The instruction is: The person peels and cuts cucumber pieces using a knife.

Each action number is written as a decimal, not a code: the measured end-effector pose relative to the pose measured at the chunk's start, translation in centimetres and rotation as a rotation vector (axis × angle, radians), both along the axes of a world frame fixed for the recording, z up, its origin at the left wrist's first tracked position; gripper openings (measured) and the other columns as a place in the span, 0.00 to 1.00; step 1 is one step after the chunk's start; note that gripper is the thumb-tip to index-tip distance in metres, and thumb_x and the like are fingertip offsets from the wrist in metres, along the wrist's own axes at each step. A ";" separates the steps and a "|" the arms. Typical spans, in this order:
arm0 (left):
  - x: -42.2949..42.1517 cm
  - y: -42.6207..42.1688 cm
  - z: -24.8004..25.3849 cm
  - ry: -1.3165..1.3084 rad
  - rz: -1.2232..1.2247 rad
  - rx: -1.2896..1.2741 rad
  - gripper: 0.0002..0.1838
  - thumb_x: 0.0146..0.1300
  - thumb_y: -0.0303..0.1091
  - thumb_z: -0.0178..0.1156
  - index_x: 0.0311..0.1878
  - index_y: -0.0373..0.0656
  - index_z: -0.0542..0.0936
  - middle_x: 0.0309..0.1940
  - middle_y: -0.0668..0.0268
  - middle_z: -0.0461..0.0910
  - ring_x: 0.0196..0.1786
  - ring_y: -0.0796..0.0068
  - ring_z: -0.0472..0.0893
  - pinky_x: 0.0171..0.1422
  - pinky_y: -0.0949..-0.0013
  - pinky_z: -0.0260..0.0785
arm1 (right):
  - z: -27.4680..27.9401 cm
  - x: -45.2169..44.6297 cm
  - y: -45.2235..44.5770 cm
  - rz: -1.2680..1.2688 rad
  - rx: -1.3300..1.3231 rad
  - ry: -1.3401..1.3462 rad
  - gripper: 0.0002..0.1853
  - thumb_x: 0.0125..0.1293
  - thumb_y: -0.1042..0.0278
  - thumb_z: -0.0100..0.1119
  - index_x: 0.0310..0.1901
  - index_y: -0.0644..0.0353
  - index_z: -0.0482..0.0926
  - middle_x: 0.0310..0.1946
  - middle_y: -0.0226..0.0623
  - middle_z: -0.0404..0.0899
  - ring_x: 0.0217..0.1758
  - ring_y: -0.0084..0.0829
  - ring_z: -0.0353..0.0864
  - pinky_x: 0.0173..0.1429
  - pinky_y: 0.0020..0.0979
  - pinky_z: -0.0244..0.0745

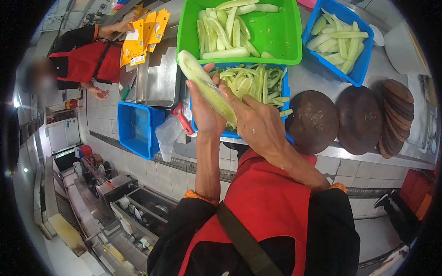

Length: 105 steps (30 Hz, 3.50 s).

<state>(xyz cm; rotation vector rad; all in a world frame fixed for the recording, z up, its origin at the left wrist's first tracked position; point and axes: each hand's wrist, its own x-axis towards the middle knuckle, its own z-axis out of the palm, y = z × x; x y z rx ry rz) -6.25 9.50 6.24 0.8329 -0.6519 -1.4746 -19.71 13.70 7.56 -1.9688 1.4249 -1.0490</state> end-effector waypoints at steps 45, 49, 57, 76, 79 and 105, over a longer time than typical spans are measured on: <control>3.5 3.3 -0.3 0.262 -0.687 0.096 0.42 0.77 0.64 0.35 0.76 0.34 0.55 0.38 0.44 0.78 0.27 0.61 0.83 0.26 0.64 0.80 | 4.4 -3.1 -8.3 0.191 0.127 -0.323 0.22 0.66 0.63 0.70 0.60 0.58 0.80 0.28 0.31 0.77 0.31 0.21 0.74 0.37 0.27 0.69; -0.3 2.7 2.4 0.141 -0.352 0.088 0.36 0.80 0.61 0.33 0.74 0.39 0.60 0.35 0.57 0.74 0.31 0.69 0.78 0.30 0.67 0.76 | 3.8 -3.1 -4.7 -0.054 0.074 -0.305 0.17 0.73 0.75 0.55 0.61 0.60 0.78 0.31 0.47 0.82 0.27 0.39 0.80 0.33 0.34 0.75; -0.7 2.4 1.3 0.024 -0.246 0.075 0.31 0.80 0.62 0.32 0.64 0.43 0.65 0.37 0.65 0.68 0.36 0.72 0.67 0.45 0.64 0.66 | 1.3 -1.3 -2.5 -0.125 -0.114 -0.286 0.23 0.66 0.81 0.58 0.63 0.56 0.81 0.29 0.43 0.80 0.28 0.39 0.84 0.31 0.36 0.77; -1.5 1.5 2.6 -0.216 -0.136 -0.101 0.35 0.80 0.62 0.33 0.81 0.54 0.51 0.39 0.68 0.72 0.38 0.77 0.71 0.44 0.70 0.66 | 3.6 -1.3 -1.7 -0.121 -0.075 -0.185 0.29 0.62 0.86 0.57 0.64 0.50 0.81 0.25 0.45 0.71 0.22 0.41 0.73 0.30 0.37 0.72; -2.3 1.6 3.2 -0.253 -0.060 -0.063 0.35 0.80 0.62 0.33 0.81 0.53 0.51 0.51 0.64 0.74 0.49 0.73 0.75 0.54 0.67 0.71 | 3.4 -0.8 -1.6 -0.138 -0.080 -0.144 0.29 0.62 0.86 0.57 0.64 0.50 0.81 0.25 0.44 0.71 0.23 0.41 0.74 0.30 0.37 0.72; 0.1 -1.2 0.7 -0.053 0.136 -0.072 0.32 0.79 0.62 0.38 0.80 0.63 0.53 0.41 0.67 0.68 0.39 0.76 0.67 0.47 0.69 0.66 | -1.9 -0.8 1.9 0.055 -0.002 -0.462 0.26 0.63 0.82 0.61 0.63 0.55 0.81 0.22 0.42 0.73 0.22 0.33 0.75 0.29 0.35 0.71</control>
